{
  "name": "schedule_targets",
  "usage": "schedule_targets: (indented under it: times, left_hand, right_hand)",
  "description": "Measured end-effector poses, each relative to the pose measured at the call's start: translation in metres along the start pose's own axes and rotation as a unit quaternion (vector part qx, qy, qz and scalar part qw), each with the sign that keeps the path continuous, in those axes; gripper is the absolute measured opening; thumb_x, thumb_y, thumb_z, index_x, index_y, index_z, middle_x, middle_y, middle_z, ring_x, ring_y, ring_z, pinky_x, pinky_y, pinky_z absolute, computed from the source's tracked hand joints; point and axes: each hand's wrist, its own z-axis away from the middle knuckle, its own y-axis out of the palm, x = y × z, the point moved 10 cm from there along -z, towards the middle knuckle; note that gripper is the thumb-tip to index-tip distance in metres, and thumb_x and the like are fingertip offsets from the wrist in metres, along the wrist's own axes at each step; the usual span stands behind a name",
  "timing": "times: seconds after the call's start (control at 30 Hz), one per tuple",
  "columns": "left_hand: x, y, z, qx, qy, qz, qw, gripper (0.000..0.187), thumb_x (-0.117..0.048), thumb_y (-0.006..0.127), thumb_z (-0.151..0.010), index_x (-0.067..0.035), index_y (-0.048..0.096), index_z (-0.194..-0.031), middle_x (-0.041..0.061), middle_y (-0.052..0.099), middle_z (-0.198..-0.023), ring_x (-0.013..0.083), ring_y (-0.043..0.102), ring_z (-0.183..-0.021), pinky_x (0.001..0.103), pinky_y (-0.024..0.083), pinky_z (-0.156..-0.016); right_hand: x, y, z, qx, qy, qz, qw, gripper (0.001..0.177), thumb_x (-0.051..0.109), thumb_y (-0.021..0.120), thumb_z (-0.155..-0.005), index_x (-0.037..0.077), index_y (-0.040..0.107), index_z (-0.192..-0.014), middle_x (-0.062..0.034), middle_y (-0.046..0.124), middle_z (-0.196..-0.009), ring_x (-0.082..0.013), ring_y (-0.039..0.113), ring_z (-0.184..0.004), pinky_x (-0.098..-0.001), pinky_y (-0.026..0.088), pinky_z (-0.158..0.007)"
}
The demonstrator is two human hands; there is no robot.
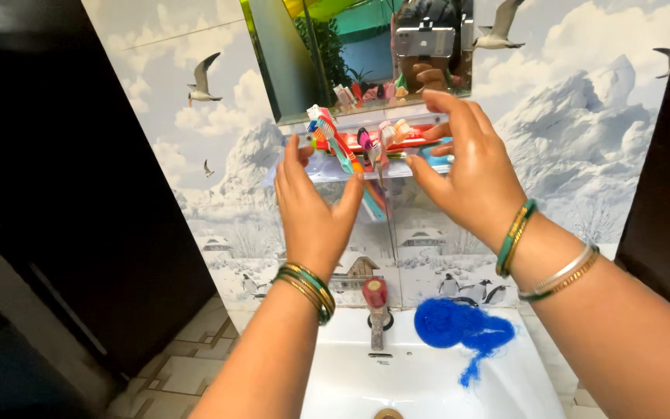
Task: The person cleans a sink with a blue scouring pad, rinses it with water from a faucet, and then handles various toothbrushes, a toothpaste tube, and a clear plastic cup near the sink.
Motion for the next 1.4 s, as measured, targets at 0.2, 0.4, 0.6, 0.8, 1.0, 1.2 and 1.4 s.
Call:
schedule_targets:
  times: [0.2, 0.4, 0.6, 0.8, 1.0, 1.2, 1.4]
  left_hand:
    - [0.041, 0.052, -0.026, 0.192, -0.104, 0.001, 0.976, 0.075, -0.036, 0.093, -0.068, -0.001, 0.056, -0.123, 0.016, 0.073, -0.11, 0.031, 0.071, -0.105, 0.043, 0.055, -0.092]
    - [0.062, 0.066, -0.03, 0.173, -0.12, 0.008, 0.978, 0.066, -0.031, 0.091, -0.069, -0.006, 0.057, -0.119, 0.01, 0.076, -0.103, 0.0265, 0.073, -0.1, 0.04, 0.055, -0.087]
    - [0.063, 0.074, -0.026, 0.171, -0.115, -0.059, 0.977, 0.062, -0.038, 0.089, -0.065, -0.008, 0.06, -0.111, 0.008, 0.068, -0.1, 0.0287, 0.066, -0.098, 0.051, 0.046, -0.082]
    - [0.065, 0.08, -0.026, 0.216, -0.138, -0.084, 0.963, 0.053, -0.043, 0.083, -0.072, -0.01, 0.062, -0.108, 0.007, 0.067, -0.105, 0.0292, 0.064, -0.105, 0.053, 0.045, -0.089]
    - [0.066, 0.079, -0.03, 0.212, -0.165, -0.07, 0.961, 0.051, -0.04, 0.082, -0.071, -0.013, 0.063, -0.111, 0.005, 0.069, -0.106, 0.0273, 0.066, -0.104, 0.054, 0.045, -0.091]
    - [0.063, 0.082, -0.038, 0.196, -0.159, -0.098, 0.963, 0.058, -0.04, 0.087, -0.068, -0.013, 0.063, -0.113, 0.007, 0.068, -0.104, 0.0291, 0.065, -0.103, 0.05, 0.049, -0.087]
    - [0.054, 0.089, -0.043, 0.204, -0.162, -0.056, 0.964, 0.047, -0.038, 0.09, -0.067, -0.008, 0.072, -0.098, 0.005, 0.077, -0.087, 0.0201, 0.075, -0.079, 0.036, 0.058, -0.076]
  right_hand:
    - [-0.062, 0.048, -0.024, 0.082, 0.143, -0.065, 0.984, 0.082, 0.012, 0.085, -0.079, -0.003, 0.039, -0.145, -0.0148, 0.066, -0.119, -0.0188, 0.073, -0.089, -0.031, 0.059, -0.076]
    - [-0.079, 0.08, -0.025, 0.112, 0.177, -0.114, 0.971, 0.062, 0.013, 0.081, -0.086, -0.003, 0.05, -0.137, -0.0083, 0.073, -0.102, -0.0148, 0.075, -0.089, -0.0286, 0.06, -0.077]
    - [-0.069, 0.087, -0.019, 0.096, 0.169, -0.113, 0.974, 0.036, 0.01, 0.075, -0.092, 0.0, 0.057, -0.121, -0.0053, 0.075, -0.099, -0.0124, 0.077, -0.09, -0.0282, 0.06, -0.079]
    - [-0.071, 0.092, -0.019, 0.081, 0.185, -0.139, 0.969, 0.032, 0.008, 0.074, -0.093, 0.001, 0.057, -0.119, -0.0062, 0.073, -0.099, -0.0121, 0.075, -0.087, -0.0281, 0.061, -0.077]
    - [-0.071, 0.091, -0.025, 0.106, 0.174, -0.148, 0.968, 0.037, 0.01, 0.074, -0.091, 0.001, 0.057, -0.123, -0.0055, 0.073, -0.099, -0.0119, 0.075, -0.086, -0.0277, 0.061, -0.075]
    - [-0.062, 0.085, -0.039, 0.117, 0.056, -0.072, 0.989, 0.036, 0.012, 0.076, -0.092, -0.001, 0.058, -0.12, -0.0133, 0.074, -0.1, -0.0236, 0.075, -0.09, -0.0357, 0.058, -0.079]
    - [-0.084, 0.095, -0.054, 0.183, 0.064, -0.096, 0.976, 0.028, 0.019, 0.076, -0.093, 0.001, 0.06, -0.109, -0.0129, 0.074, -0.098, -0.0248, 0.075, -0.089, -0.0369, 0.056, -0.077]
